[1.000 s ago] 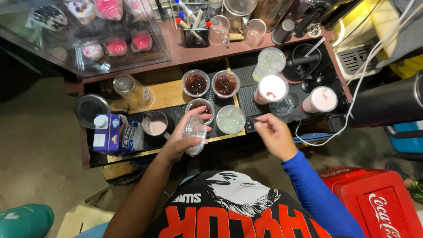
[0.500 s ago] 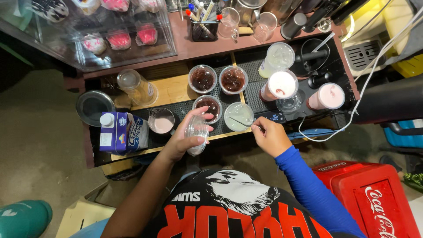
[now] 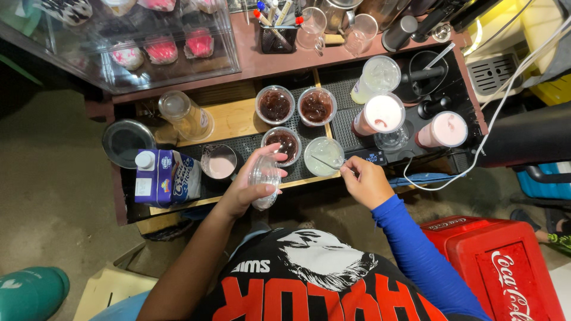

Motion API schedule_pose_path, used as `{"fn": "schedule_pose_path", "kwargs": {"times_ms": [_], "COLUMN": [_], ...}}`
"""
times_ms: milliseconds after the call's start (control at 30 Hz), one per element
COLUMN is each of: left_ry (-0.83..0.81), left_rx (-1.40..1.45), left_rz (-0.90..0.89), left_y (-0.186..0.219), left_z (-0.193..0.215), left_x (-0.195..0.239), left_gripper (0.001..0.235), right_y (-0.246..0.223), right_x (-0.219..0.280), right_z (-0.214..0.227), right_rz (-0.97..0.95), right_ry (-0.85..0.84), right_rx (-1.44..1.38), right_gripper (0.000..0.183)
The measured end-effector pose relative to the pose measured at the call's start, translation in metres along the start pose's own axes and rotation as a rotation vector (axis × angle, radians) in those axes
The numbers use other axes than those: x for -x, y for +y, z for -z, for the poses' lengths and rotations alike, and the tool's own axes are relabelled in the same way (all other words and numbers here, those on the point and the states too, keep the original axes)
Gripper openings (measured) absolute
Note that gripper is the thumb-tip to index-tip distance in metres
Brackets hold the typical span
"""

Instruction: The person pours a clear liquid from a bottle into a cup on a scale, then places lids on several cups containing different colored liquids. They wipe a black tray with a cloth and arrange the cups on it.

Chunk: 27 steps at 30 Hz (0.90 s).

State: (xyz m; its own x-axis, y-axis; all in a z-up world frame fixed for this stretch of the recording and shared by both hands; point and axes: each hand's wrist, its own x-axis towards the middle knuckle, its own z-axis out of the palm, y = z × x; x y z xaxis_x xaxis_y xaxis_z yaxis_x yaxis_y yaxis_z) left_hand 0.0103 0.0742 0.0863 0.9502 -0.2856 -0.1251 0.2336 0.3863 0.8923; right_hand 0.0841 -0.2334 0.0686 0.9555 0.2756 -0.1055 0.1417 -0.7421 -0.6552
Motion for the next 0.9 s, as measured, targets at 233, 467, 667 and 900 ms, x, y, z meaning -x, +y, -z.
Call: {"fn": "schedule_pose_path", "kwargs": {"times_ms": [233, 467, 667, 900], "left_ry": [0.008, 0.011, 0.001, 0.003], "left_rx": [0.005, 0.006, 0.010, 0.018], "left_rz": [-0.009, -0.004, -0.018, -0.007], "left_y": [-0.0003, -0.0024, -0.0054, -0.0048], "left_z": [-0.0024, -0.0021, -0.0001, -0.0007], "left_x": [0.0014, 0.0011, 0.0014, 0.0010], "left_gripper": [0.101, 0.102, 0.101, 0.100], "right_y": [0.0012, 0.0009, 0.0020, 0.0052], "right_x": [-0.0017, -0.0038, -0.0028, 0.0004], "right_z": [-0.0024, -0.0026, -0.0014, 0.0044], "right_rz": [-0.007, 0.005, 0.000, -0.050], "right_ry": [-0.020, -0.033, -0.043, -0.057], "right_rx": [-0.029, -0.041, -0.050, -0.074], "right_gripper": [0.020, 0.020, 0.020, 0.020]}}
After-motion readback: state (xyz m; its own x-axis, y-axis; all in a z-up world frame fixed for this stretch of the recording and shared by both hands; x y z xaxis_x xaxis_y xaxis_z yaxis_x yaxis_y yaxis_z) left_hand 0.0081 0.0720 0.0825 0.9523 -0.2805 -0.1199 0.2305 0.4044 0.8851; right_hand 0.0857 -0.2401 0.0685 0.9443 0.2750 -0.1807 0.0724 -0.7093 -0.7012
